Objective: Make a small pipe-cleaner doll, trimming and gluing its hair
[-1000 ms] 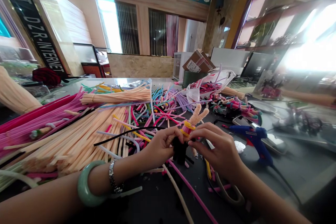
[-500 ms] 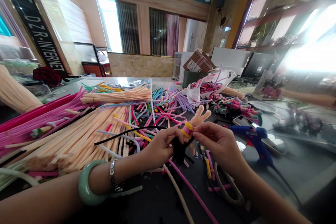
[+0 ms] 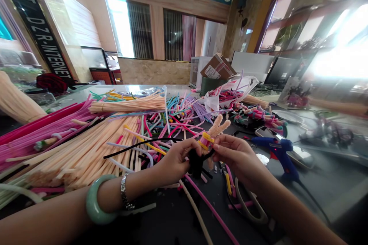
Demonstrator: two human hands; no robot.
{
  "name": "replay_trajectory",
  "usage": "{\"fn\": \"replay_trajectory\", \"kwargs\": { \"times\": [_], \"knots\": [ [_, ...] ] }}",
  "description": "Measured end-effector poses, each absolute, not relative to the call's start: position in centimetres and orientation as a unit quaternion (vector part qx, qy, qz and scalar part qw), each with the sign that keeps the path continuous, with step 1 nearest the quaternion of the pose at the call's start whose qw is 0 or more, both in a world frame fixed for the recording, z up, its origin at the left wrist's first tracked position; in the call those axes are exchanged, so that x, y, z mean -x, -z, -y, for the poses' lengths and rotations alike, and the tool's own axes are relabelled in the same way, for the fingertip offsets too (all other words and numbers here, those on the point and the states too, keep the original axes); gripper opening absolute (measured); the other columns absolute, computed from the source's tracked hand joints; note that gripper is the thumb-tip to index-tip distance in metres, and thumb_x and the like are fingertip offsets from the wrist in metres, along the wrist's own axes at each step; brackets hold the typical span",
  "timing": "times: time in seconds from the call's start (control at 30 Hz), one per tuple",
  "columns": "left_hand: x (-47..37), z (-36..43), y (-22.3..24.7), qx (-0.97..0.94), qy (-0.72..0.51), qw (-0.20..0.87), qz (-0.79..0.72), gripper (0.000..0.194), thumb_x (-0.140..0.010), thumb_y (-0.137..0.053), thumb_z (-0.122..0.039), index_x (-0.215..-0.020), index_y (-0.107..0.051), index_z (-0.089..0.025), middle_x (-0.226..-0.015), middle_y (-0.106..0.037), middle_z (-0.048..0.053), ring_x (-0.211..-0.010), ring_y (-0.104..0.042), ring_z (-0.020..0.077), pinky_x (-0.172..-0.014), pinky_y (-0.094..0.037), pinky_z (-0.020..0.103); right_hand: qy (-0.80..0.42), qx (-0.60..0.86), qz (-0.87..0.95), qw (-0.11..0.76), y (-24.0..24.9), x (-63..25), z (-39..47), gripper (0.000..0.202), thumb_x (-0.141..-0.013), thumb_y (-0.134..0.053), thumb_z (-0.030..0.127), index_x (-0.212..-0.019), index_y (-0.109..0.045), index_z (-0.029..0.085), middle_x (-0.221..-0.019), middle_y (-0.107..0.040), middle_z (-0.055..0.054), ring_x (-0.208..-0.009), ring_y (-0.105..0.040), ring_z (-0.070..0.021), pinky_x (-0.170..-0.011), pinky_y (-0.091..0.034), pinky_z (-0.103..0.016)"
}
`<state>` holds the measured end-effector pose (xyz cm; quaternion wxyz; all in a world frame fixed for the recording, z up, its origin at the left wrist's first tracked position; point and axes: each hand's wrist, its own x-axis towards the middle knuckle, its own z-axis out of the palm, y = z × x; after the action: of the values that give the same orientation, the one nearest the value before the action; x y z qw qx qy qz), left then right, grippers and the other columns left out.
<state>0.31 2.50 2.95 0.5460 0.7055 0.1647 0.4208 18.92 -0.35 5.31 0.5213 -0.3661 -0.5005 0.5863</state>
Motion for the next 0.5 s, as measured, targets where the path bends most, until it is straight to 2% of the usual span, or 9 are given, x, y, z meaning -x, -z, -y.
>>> {"fn": "replay_trajectory", "kwargs": {
  "times": [0.13,0.33,0.43,0.5],
  "knots": [
    [-0.24,-2.48,-2.88,-0.717,-0.419,0.537,-0.150,0.028,-0.067,-0.045,0.007,-0.081,-0.051,-0.018,-0.068,-0.054,-0.004,-0.048,-0.049,0.0061,-0.054,-0.043,0.021,-0.635,0.341,0.465,0.514,-5.01,-19.08,0.30,0.018,-0.069,-0.077,0.025,-0.075,-0.062,0.016,-0.065,-0.062,0.003,-0.056,-0.058,-0.0078,-0.059,-0.048,-0.020],
    [-0.17,-2.72,-2.69,-0.723,-0.415,0.532,-0.149,0.030,-0.066,-0.047,0.008,-0.082,-0.051,-0.017,-0.072,-0.053,-0.004,-0.057,-0.049,0.0065,-0.057,-0.041,0.019,-0.632,0.353,0.461,0.513,-4.96,-19.11,0.20,0.021,-0.068,-0.078,0.028,-0.075,-0.063,0.015,-0.064,-0.062,0.003,-0.055,-0.057,-0.0076,-0.058,-0.047,-0.020],
    [-0.22,-2.83,-2.65,-0.720,-0.418,0.534,-0.149,0.028,-0.066,-0.050,0.008,-0.081,-0.050,-0.016,-0.075,-0.051,-0.002,-0.061,-0.046,0.0069,-0.057,-0.039,0.018,-0.566,0.384,0.505,0.527,-4.98,-18.91,0.26,0.022,-0.068,-0.077,0.031,-0.074,-0.062,0.016,-0.064,-0.062,0.003,-0.057,-0.057,-0.0090,-0.057,-0.045,-0.021],
    [-0.28,-2.87,-2.66,-0.715,-0.424,0.536,-0.147,0.028,-0.066,-0.052,0.007,-0.081,-0.051,-0.016,-0.076,-0.050,-0.003,-0.060,-0.044,0.0064,-0.056,-0.038,0.018,-0.448,0.421,0.571,0.544,-4.97,-18.76,0.49,0.019,-0.072,-0.074,0.031,-0.076,-0.061,0.017,-0.067,-0.062,0.002,-0.060,-0.057,-0.0111,-0.058,-0.045,-0.023]
  ]
}}
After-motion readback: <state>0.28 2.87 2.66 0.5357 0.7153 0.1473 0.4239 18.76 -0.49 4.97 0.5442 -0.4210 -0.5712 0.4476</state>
